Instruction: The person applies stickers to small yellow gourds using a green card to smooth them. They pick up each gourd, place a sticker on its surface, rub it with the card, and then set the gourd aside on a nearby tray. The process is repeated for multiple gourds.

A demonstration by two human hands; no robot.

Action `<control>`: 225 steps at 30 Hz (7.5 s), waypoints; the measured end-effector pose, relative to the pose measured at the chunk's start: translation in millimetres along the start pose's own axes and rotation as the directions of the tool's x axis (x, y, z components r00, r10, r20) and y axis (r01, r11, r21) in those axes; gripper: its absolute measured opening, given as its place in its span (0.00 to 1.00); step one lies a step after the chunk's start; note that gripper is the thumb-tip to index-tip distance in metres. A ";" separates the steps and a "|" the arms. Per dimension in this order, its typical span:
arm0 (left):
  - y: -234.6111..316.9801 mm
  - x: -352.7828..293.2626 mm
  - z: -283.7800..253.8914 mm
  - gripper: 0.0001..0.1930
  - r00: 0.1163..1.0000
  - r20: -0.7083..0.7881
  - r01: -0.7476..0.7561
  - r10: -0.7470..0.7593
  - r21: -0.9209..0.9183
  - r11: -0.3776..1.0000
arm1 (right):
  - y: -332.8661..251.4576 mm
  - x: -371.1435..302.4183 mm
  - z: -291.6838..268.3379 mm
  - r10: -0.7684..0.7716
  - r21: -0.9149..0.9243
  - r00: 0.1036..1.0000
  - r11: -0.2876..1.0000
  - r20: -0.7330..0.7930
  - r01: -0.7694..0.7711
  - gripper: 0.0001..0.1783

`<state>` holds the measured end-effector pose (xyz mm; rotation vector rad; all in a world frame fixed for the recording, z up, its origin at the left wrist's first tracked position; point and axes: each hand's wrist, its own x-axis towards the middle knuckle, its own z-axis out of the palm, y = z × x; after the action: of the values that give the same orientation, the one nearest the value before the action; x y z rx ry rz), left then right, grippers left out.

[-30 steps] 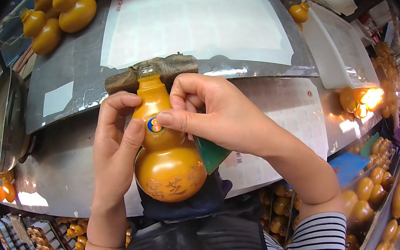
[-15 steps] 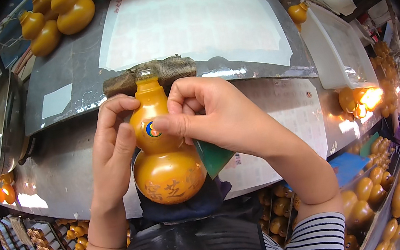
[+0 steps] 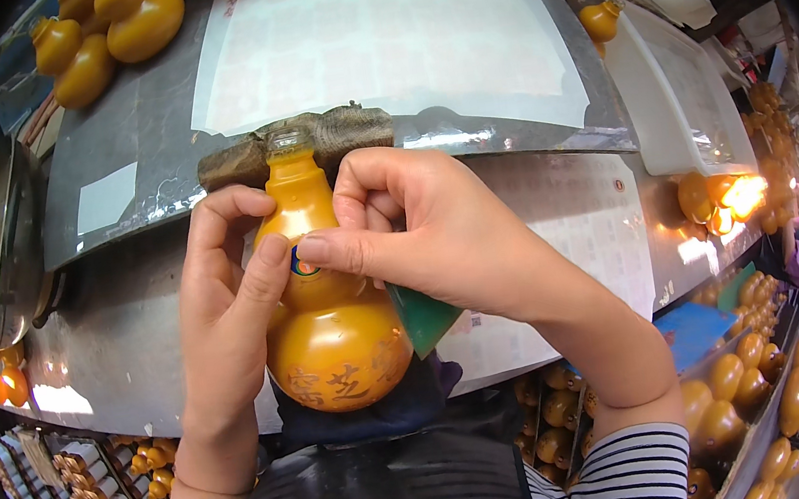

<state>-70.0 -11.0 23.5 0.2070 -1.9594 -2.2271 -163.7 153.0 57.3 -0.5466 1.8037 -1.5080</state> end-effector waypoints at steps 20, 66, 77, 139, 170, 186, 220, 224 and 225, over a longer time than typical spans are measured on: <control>-17.0 5.7 -5.9 0.26 0.978 0.057 -0.208 0.201 0.164 0.964 | -30.7 -5.7 -15.0 -0.608 -0.538 0.793 0.677 -0.025 0.502 0.17; -4.9 -1.5 -2.9 0.36 0.997 0.042 -0.067 0.064 0.084 0.994 | -32.2 21.6 15.3 -0.717 -0.762 0.653 0.276 0.243 0.586 0.18; -10.6 -1.2 -8.3 0.34 0.991 0.045 -0.122 0.122 -0.005 0.993 | -5.3 39.1 11.1 -0.957 -0.790 0.246 0.031 0.153 0.613 0.13; -39.1 -77.4 31.7 0.39 0.863 -0.025 -0.356 0.505 0.680 0.641 | 131.8 -122.1 22.7 -0.914 -0.777 0.351 0.367 -0.201 0.511 0.14; -35.1 -44.0 -31.2 0.09 0.968 0.082 -0.249 0.237 0.211 0.945 | 46.0 -74.2 28.5 -0.416 -0.311 0.656 0.909 -0.629 0.278 0.11; -31.4 -4.6 -5.8 0.09 0.988 0.012 -0.147 0.156 -0.265 0.953 | -25.8 -7.6 -2.3 -0.703 -0.464 0.571 0.710 -0.423 0.530 0.08; -8.8 -40.7 25.4 0.07 0.916 0.343 -0.252 0.210 0.081 0.964 | -54.6 -667.4 -170.6 -0.549 0.332 -0.436 0.283 -0.713 -0.900 0.17; -3.3 -46.2 57.8 0.06 0.914 0.374 -0.204 0.155 0.095 0.974 | -76.4 -671.1 -186.8 -0.598 0.375 -0.453 0.260 -0.661 -0.890 0.21; -6.3 -41.2 48.4 0.07 0.898 0.397 -0.257 0.189 0.126 0.958 | -87.5 -659.6 -197.6 -0.690 0.312 -0.400 0.257 -0.603 -0.914 0.24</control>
<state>-40.3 45.7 23.2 -0.4477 -2.2365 -2.0613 112.1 733.5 319.6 1.9606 3.3260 0.9093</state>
